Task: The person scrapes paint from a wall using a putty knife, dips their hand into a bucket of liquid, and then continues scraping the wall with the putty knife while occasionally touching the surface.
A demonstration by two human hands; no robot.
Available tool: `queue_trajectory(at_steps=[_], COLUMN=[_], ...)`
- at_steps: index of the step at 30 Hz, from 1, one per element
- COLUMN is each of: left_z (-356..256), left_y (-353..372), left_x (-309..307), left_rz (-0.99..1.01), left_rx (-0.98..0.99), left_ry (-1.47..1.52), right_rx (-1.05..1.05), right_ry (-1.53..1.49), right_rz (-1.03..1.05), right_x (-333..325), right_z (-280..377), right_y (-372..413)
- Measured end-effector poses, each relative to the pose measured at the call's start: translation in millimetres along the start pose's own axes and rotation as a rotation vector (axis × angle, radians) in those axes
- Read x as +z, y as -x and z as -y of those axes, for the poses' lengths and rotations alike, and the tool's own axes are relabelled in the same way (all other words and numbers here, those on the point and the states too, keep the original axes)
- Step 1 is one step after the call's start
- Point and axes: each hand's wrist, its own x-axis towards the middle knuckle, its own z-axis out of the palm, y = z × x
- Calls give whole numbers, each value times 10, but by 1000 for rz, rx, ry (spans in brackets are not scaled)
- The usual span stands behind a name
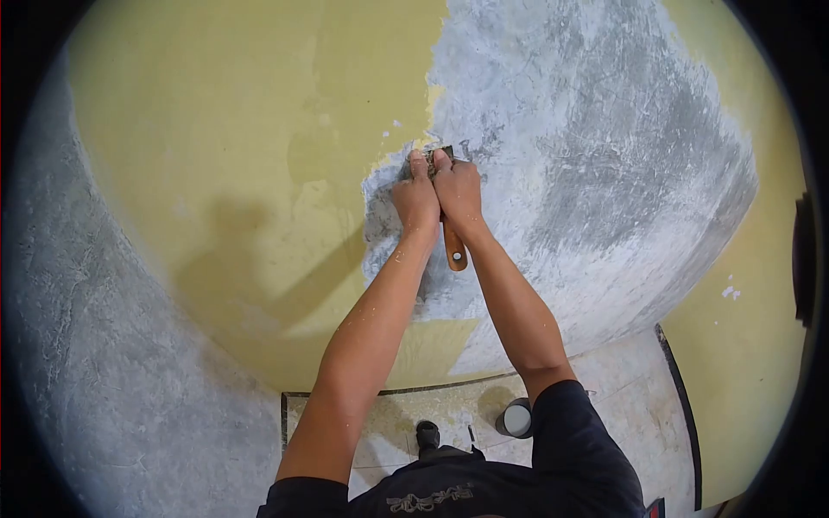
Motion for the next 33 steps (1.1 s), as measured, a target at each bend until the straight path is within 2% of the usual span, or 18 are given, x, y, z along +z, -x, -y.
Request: queue_trajectory(at_steps=[3, 6, 8, 10, 13, 15, 16, 19, 21, 22, 24, 26, 27, 28, 30, 33], left_z=[-77, 30, 22, 22, -28, 36, -1, -182, -112, 5, 91, 57, -56, -60, -12, 135], left_y=[-136, -99, -101, -125, -81, -110, -218, 73, 20, -12, -105, -45, 49, 81, 111, 64], left_x=[51, -4, 31, 57, 36, 24, 74, 21, -7, -67, -140, -177, -177, -213, -299, -369], left_rz=[-13, 38, -38, -66, 5, -51, -50, 10, -12, -41, -45, 28, 65, 59, 292, 330], left_rx=[9, -7, 46, 56, 2, 42, 62, -21, 4, -2, 60, 115, 17, 12, -8, 80], left_ry=[-48, -46, -23, 35, 72, -52, -39, 49, 25, -11, -64, -256, -343, -348, -322, -320], right_rx=[6, -89, 13, 17, -53, 64, 41, 23, 74, 68, 107, 182, 262, 269, 253, 205], right_ry=[1, 6, -52, -27, -48, -35, -41, -19, -167, -176, -583, -657, -723, -726, -681, -682], right_rz=[28, -5, 15, 8, -7, 11, 9, 6, 186, 184, 302, 351, 397, 401, 306, 288], right_x=[-15, 8, 14, 2, -15, 5, 35, -15, -78, -54, -8, -88, -145, -173, -173, -94], right_z=[82, -16, 24, 77, 81, 39, 75, 22, -82, -193, -337, -283, -231, -213, -211, -345], right_y=[-83, -70, -51, -64, -57, -53, -178, -55, -1, 115, 306, 432, 491, 534, 568, 578])
